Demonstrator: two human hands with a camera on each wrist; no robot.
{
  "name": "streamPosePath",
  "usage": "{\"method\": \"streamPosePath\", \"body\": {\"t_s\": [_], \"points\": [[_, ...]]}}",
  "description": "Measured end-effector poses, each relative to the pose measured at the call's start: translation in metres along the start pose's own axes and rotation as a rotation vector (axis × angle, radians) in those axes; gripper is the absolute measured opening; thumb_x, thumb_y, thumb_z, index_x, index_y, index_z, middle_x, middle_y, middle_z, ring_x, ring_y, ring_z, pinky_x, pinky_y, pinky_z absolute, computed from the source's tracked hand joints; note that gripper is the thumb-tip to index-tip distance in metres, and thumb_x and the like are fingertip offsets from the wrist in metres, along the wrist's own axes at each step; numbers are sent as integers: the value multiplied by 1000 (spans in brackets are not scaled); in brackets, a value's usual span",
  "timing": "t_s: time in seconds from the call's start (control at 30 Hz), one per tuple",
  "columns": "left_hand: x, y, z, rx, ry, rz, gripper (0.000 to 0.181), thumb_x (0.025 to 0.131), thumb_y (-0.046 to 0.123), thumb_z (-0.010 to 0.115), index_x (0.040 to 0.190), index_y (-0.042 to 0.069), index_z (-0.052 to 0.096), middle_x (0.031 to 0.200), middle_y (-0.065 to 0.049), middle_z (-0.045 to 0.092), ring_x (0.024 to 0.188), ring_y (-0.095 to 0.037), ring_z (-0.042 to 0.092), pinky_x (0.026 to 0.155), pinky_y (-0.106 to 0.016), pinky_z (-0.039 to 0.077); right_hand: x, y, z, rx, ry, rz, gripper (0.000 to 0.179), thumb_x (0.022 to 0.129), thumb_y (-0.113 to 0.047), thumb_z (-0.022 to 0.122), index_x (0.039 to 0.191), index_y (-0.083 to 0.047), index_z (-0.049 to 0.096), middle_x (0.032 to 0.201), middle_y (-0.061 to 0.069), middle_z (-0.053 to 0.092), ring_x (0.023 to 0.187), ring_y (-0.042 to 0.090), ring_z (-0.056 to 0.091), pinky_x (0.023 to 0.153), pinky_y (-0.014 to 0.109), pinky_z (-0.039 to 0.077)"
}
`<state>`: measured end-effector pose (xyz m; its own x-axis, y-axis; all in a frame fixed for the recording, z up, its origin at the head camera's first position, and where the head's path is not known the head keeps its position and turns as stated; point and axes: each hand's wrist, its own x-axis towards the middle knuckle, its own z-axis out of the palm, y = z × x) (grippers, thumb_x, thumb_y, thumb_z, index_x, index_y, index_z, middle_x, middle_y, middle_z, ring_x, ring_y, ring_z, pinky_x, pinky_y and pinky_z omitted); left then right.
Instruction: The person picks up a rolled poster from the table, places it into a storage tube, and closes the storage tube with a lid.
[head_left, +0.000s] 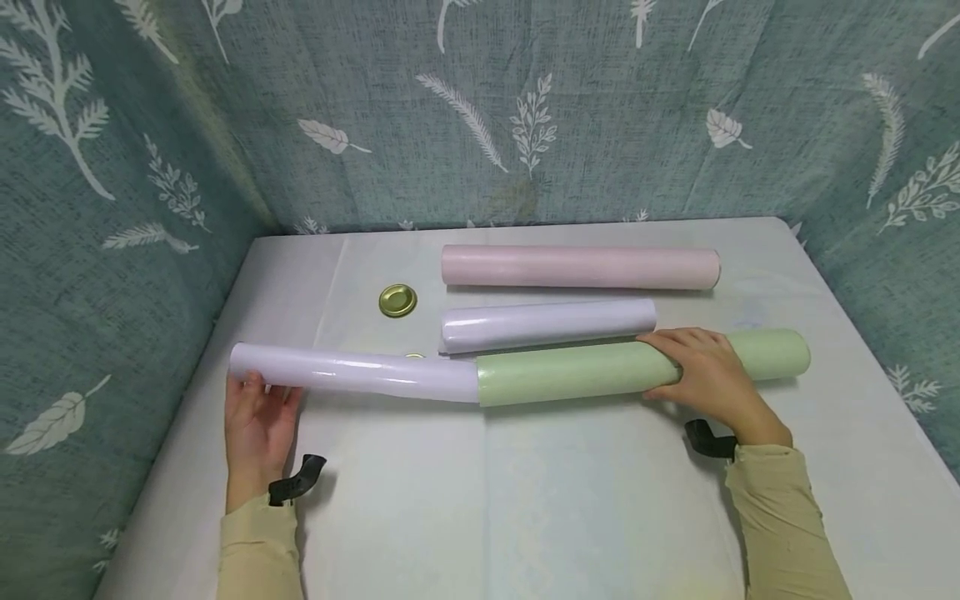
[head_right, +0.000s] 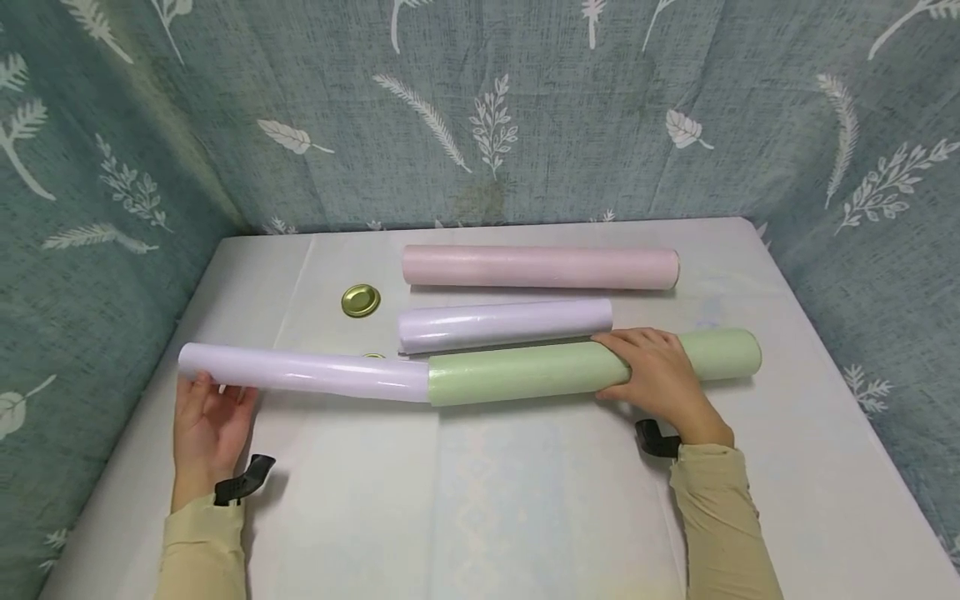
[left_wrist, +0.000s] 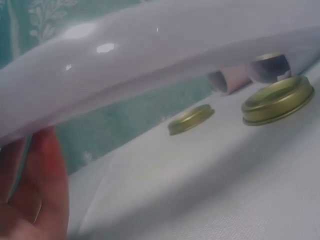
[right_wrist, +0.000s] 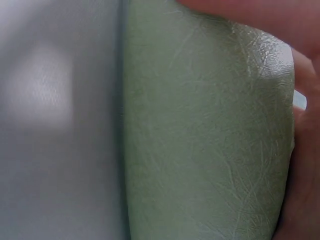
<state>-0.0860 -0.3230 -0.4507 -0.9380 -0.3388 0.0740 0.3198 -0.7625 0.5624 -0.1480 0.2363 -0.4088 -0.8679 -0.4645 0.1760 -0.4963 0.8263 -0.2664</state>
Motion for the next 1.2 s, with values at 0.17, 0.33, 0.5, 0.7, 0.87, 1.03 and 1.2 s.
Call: {"method": "streamPosePath", "body": {"t_s": [0.17,0.33,0.5,0.7,0.87,1.03,1.2], "points": [[2,-2,0,80,12,19,46,89,1,51,132,13,39,122,-10,43,107,-26,45,88,-40,41,1,0,0,-21,-33,15,79,56,-46,79,126,-21,50,122,4,51,114,28,41,94,49,22],[1,-2,1,116,17,16,45,90,5,51,132,13,39,120,-9,43,106,-26,45,89,-42,41,1,-1,0,-16,-53,14,81,57,-47,78,128,-21,49,123,6,51,113,30,41,95,50,22],[1,-1,3,285,41,-2,48,90,8,52,134,13,35,124,-9,39,108,-25,44,89,-40,42,0,-2,0,-9,-47,-4,82,58,-48,78,129,-21,48,122,8,52,112,31,42,95,50,22],[-1,0,4,332,48,-48,52,90,6,51,137,14,31,130,-9,33,115,-26,39,88,-39,42,-2,0,4,-18,-40,4,78,58,-50,77,127,-24,50,122,5,52,112,29,43,94,50,23],[1,3,4,358,39,-52,52,90,4,50,137,10,31,131,-9,34,115,-24,39,89,-37,42,-2,-2,6,-11,-48,14,79,58,-51,76,128,-25,49,123,4,51,113,28,42,94,49,23],[1,2,4,336,57,-84,50,91,5,49,137,7,32,131,-8,36,111,-22,41,89,-35,43,-3,-2,4,-25,-58,28,80,59,-51,76,128,-25,48,124,3,50,114,27,41,95,48,23],[-2,3,3,293,54,-98,49,92,9,48,138,5,31,133,-7,33,112,-21,39,91,-36,41,-2,-2,3,-24,-53,19,80,57,-50,77,128,-25,48,123,3,51,114,27,42,94,48,23]]}}
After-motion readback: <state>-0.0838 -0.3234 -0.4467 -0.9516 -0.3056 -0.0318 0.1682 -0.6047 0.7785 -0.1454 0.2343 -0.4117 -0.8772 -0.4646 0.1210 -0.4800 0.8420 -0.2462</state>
